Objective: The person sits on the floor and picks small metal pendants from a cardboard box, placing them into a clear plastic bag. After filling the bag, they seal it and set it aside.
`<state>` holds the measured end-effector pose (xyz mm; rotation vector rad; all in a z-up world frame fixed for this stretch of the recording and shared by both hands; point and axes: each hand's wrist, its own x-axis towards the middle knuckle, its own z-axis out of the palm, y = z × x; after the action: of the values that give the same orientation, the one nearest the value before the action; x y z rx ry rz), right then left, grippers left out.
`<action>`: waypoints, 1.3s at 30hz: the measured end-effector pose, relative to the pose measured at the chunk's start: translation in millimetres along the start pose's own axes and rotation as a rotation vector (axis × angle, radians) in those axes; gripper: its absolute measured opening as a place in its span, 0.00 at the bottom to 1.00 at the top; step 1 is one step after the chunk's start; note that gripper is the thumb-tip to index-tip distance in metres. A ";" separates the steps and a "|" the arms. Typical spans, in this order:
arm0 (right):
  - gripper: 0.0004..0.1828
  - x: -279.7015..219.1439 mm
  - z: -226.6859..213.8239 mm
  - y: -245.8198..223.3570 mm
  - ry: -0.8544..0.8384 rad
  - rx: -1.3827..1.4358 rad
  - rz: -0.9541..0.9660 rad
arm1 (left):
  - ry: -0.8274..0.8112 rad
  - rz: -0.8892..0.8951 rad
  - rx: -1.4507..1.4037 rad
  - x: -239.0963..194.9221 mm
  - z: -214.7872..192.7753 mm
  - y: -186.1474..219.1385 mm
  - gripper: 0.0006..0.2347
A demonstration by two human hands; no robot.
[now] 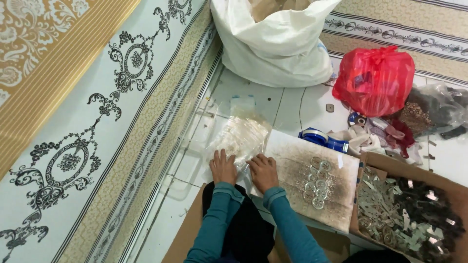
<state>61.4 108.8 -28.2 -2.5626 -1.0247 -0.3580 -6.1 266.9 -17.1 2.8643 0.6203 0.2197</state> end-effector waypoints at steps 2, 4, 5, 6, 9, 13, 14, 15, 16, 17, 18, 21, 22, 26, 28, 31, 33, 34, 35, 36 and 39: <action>0.09 1.5 -2.4 -1.1 0.000 0.003 -0.001 | -0.001 0.000 -0.023 0.9 24.8 -10.5 0.14; 0.09 2.4 -2.3 -0.6 0.003 0.005 0.002 | -0.002 0.006 -0.044 3.4 50.2 -19.7 0.13; 0.09 2.0 -1.1 0.8 -0.006 0.009 0.010 | -0.032 -0.012 -0.070 3.8 63.8 -23.4 0.13; 0.09 1.3 0.1 2.0 -0.016 0.012 0.018 | -0.061 -0.030 -0.095 4.0 77.5 -27.2 0.14; 0.09 3.9 -9.5 -3.4 -0.041 0.021 0.029 | -0.126 -0.069 -0.242 4.5 63.4 -23.1 0.16; 0.10 5.0 -10.5 -2.6 -0.053 0.040 0.030 | -0.147 -0.105 -0.278 1.3 63.9 -24.7 0.16; 0.10 5.1 -9.8 -2.3 -0.057 0.034 0.033 | -0.142 -0.118 -0.277 1.6 60.8 -24.1 0.15; 0.09 4.1 -9.7 -2.0 -0.061 0.027 0.037 | -0.139 -0.131 -0.275 1.0 57.6 -22.9 0.14; 0.09 2.8 -8.0 -1.9 -0.062 0.028 0.037 | -0.139 -0.131 -0.274 0.5 43.8 -17.8 0.14; 0.09 2.8 -6.0 -1.4 -0.063 0.017 0.037 | -0.109 -0.134 -0.254 1.7 30.2 -12.7 0.12; 0.09 3.0 -4.1 -1.0 -0.064 0.007 0.037 | -0.078 -0.136 -0.234 3.0 16.4 -7.7 0.10; 0.10 4.4 -10.6 -4.0 -0.073 -0.001 0.044 | -0.003 -0.190 -0.133 9.1 -27.0 5.2 0.22; 0.10 5.0 -11.9 -4.3 -0.072 -0.003 0.045 | -0.002 -0.187 -0.134 12.9 -21.2 2.4 0.22; 0.09 6.8 -14.7 -4.9 -0.077 -0.006 0.032 | 0.042 -0.237 -0.077 28.0 17.0 -11.7 0.28; 0.09 8.1 -13.2 -4.5 -0.081 -0.011 0.032 | 0.097 -0.230 -0.052 34.7 37.2 -19.2 0.27; 0.08 7.6 -12.6 -5.2 -0.083 -0.016 0.039 | 0.147 -0.238 -0.110 35.9 55.4 -28.8 0.19; 0.08 8.3 -16.3 -7.0 -0.080 -0.011 0.042 | 0.118 -0.305 -0.316 34.3 62.7 -35.3 0.16; 0.08 7.0 -16.3 -6.6 -0.081 -0.011 0.042 | 0.117 -0.306 -0.316 31.7 65.7 -36.7 0.16; 0.08 8.2 -15.2 -6.3 -0.085 -0.016 0.042 | 0.133 -0.317 -0.396 31.5 68.5 -39.2 0.14; 0.08 9.1 -14.2 -6.1 -0.088 -0.022 0.042 | 0.150 -0.327 -0.476 31.2 71.4 -41.7 0.12; 0.09 10.0 -17.3 -6.2 -0.075 -0.003 0.038 | 0.112 -0.404 -0.395 28.9 37.0 -32.7 0.15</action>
<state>62.3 111.9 -7.6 -2.6121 -1.0004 -0.2552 14.0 302.1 -57.4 2.3064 1.0294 0.3879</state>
